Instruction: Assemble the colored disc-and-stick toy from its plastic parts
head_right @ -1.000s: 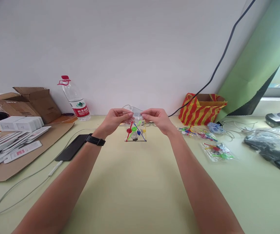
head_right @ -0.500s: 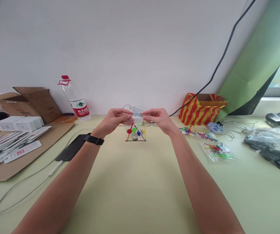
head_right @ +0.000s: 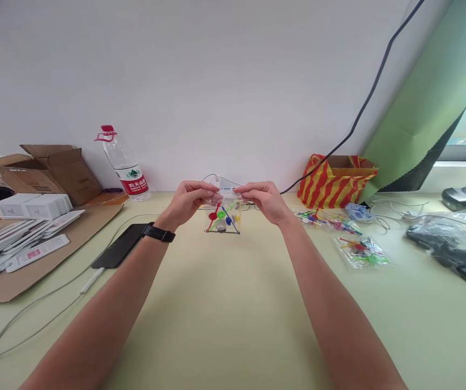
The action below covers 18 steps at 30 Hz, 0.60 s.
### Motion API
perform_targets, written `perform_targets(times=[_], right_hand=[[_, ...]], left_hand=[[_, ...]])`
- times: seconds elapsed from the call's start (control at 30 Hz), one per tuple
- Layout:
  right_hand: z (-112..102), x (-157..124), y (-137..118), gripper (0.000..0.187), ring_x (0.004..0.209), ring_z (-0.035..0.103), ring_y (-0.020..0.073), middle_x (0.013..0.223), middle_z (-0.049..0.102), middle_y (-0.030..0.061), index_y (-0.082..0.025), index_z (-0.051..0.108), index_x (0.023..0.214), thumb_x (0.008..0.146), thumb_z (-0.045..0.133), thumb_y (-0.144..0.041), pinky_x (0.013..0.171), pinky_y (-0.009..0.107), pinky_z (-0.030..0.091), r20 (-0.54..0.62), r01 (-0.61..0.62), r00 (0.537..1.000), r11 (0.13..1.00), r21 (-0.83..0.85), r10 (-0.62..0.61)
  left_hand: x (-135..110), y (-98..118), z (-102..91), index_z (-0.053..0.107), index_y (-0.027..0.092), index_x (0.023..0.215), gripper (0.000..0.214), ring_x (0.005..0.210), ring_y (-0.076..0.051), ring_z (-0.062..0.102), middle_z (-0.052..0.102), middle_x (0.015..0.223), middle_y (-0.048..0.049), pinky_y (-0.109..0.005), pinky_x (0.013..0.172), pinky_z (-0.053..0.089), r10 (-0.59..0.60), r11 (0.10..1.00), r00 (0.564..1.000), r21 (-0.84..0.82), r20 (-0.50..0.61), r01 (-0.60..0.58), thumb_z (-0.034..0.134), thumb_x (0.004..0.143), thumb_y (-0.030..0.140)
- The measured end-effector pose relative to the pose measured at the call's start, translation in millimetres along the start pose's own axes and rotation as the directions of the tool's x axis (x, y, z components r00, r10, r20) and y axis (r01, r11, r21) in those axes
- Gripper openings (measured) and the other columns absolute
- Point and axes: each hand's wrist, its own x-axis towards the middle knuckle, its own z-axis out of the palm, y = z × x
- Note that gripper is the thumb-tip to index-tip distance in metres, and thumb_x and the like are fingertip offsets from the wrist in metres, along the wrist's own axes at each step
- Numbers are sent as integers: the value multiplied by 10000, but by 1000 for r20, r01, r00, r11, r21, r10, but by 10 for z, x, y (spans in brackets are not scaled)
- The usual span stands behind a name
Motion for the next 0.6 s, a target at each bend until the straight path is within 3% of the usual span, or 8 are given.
perform_targets(times=[0.23, 0.43, 0.6], right_hand=[[-45, -8, -19, 190, 886, 654, 223, 923, 775, 67, -245, 869, 894, 770, 823, -381, 843, 376, 516, -18, 28, 999, 995, -94, -30], [-75, 21, 7, 402, 891, 684, 221, 878, 765, 45, -244, 836, 1105, 757, 869, -442, 859, 392, 542, -45, 74, 995, 971, -229, -86], [-117, 30, 13, 363, 920, 713, 256, 946, 801, 80, -228, 848, 1058, 763, 864, -440, 860, 417, 556, -53, 81, 994, 954, -290, -100]], left_hand=[[-16, 51, 71, 813, 138, 913, 379, 892, -273, 791, 818, 907, -128, -396, 859, 636, 86, 987, 996, 139, -1, -85, 890, 750, 471], [-22, 77, 102, 761, 157, 1107, 492, 901, -273, 795, 821, 875, -101, -412, 898, 624, 121, 978, 992, 175, -29, -114, 877, 771, 497], [-11, 65, 77, 781, 158, 1050, 456, 977, -292, 785, 824, 942, -121, -421, 940, 610, 34, 978, 999, 205, -21, -29, 869, 773, 509]])
